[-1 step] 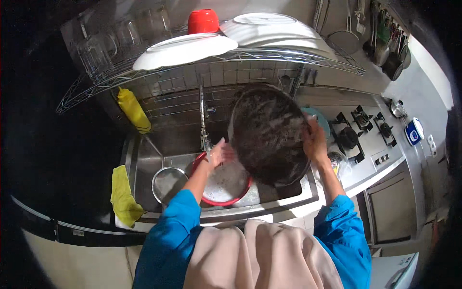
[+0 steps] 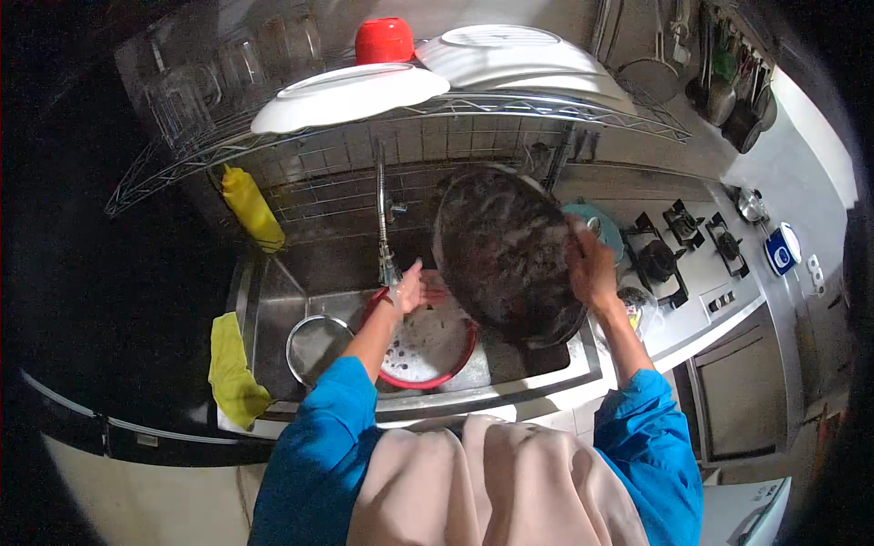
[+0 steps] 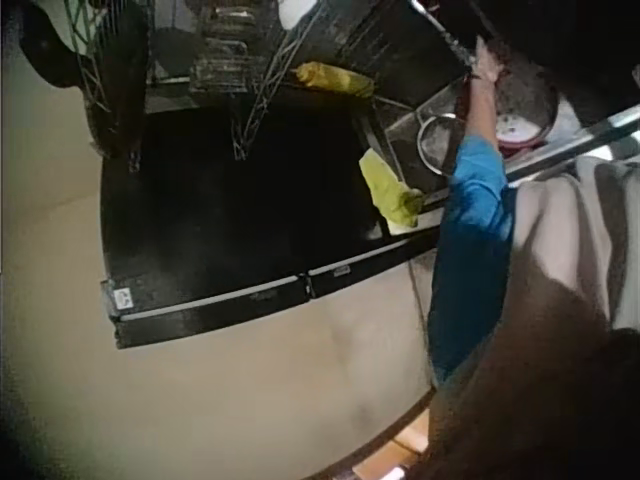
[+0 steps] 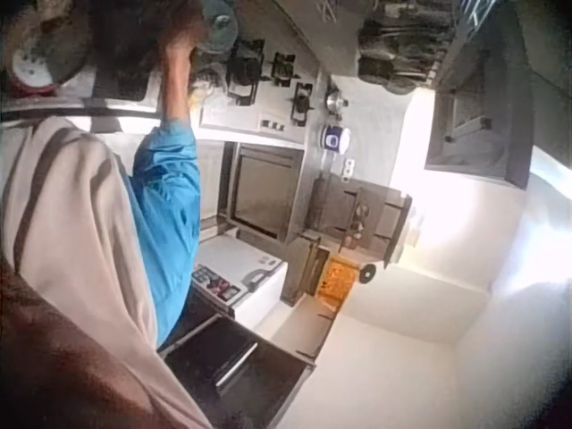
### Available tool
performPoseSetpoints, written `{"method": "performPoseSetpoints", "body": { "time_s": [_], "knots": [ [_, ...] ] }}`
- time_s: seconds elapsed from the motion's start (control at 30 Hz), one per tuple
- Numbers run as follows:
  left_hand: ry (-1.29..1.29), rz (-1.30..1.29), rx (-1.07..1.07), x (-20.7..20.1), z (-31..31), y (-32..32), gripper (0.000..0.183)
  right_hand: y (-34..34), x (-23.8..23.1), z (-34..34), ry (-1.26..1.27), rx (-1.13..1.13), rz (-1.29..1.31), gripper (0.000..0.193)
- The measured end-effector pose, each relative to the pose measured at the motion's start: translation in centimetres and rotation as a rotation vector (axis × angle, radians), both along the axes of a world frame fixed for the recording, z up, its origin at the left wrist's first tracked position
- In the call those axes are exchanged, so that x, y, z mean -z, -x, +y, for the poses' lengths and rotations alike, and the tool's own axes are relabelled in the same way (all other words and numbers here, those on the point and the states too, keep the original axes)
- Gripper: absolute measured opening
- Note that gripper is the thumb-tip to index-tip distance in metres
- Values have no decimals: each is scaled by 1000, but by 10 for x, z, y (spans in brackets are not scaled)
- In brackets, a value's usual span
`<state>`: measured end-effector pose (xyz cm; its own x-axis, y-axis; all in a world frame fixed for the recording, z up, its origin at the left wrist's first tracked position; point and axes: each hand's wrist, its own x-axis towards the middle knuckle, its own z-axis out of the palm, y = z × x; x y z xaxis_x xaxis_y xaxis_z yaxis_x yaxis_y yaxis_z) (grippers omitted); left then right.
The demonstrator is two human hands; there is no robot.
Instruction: The person washes plates, a pot, and a lid using a sponge and water, then rinses a strainer and wipes the counter with a cloth.
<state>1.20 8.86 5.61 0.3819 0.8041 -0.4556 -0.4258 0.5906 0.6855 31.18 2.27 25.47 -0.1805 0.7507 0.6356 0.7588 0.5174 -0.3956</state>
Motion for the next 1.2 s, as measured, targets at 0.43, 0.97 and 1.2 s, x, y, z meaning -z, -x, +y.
{"method": "performPoseSetpoints", "body": {
  "time_s": [0.43,0.97,1.2],
  "knots": [
    [-138,-255,-542,-11,-99,22,48,23,59,-71,-126,-723,-683,55],
    [-152,-452,-775,-42,-145,49,54,205,150,56,222,-329,-310,53],
    [-124,-198,-939,-45,-165,61,57,241,151,-39,54,-677,-273,45]
  ]
}}
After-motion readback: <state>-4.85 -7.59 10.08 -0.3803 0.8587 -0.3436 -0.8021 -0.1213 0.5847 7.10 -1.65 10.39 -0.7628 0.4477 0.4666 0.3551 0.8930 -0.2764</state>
